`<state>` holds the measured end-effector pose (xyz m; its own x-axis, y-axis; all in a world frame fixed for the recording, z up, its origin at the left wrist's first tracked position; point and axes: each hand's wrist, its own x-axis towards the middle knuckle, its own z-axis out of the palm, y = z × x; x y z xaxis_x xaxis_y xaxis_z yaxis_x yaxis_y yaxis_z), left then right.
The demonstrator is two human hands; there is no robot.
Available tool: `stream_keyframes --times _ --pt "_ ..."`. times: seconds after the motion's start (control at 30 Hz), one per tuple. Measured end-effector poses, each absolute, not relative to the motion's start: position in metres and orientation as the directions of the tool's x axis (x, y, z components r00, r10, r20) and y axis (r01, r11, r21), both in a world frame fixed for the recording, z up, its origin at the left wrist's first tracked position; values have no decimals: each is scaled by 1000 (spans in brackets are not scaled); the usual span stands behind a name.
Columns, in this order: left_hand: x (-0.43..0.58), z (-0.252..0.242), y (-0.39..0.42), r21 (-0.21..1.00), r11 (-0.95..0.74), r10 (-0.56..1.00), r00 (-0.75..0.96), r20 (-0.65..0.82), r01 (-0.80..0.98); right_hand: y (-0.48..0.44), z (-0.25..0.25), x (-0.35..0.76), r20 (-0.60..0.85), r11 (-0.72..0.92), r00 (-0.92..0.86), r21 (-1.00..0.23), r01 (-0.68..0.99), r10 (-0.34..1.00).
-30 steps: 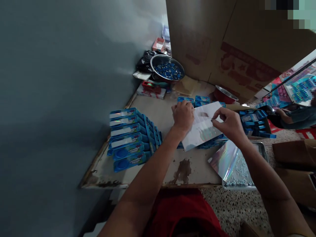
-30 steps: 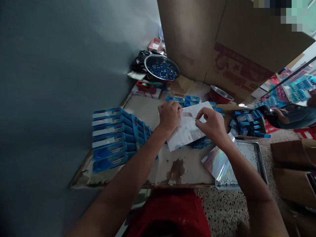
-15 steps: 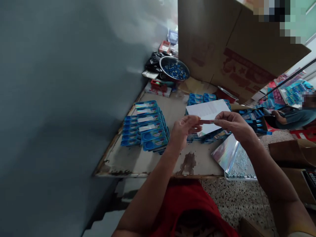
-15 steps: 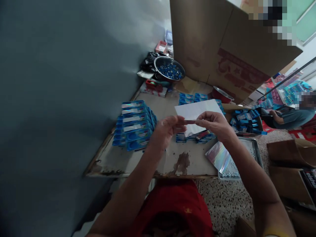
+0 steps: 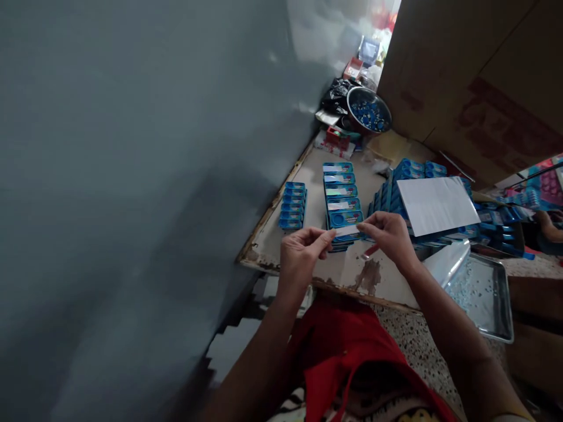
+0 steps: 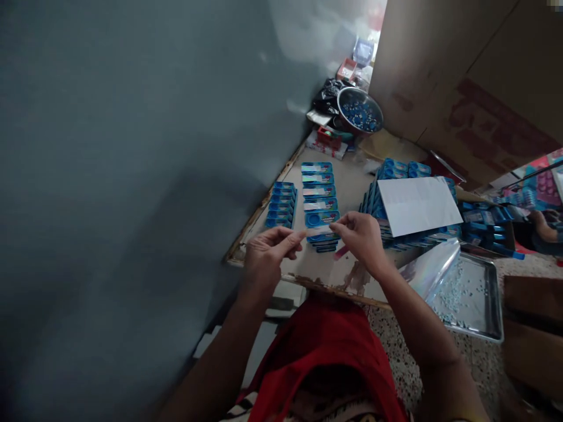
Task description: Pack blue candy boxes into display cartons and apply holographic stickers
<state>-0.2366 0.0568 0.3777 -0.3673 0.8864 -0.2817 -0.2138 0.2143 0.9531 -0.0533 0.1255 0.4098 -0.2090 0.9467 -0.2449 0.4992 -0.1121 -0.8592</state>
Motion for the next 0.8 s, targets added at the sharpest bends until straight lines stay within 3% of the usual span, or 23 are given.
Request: stream_keyframes --times 0.2,0.47,0.57,0.7,0.8 --pt "-267 356 93 938 259 889 -323 -325 -231 155 397 -80 -143 36 -197 -717 696 970" --pt "-269 341 99 909 301 887 -265 -377 -287 159 394 -84 -154 59 -201 -634 771 967" --pt "-267 329 102 843 379 866 -176 -469 -382 164 394 -82 -168 45 -178 -593 804 970" --pt "-261 306 107 702 493 801 -47 -597 -514 172 386 -76 -239 -56 -135 -652 756 962" --pt "-257 298 104 727 480 785 -130 -606 -492 171 385 -72 -301 -147 -130 -744 652 945"
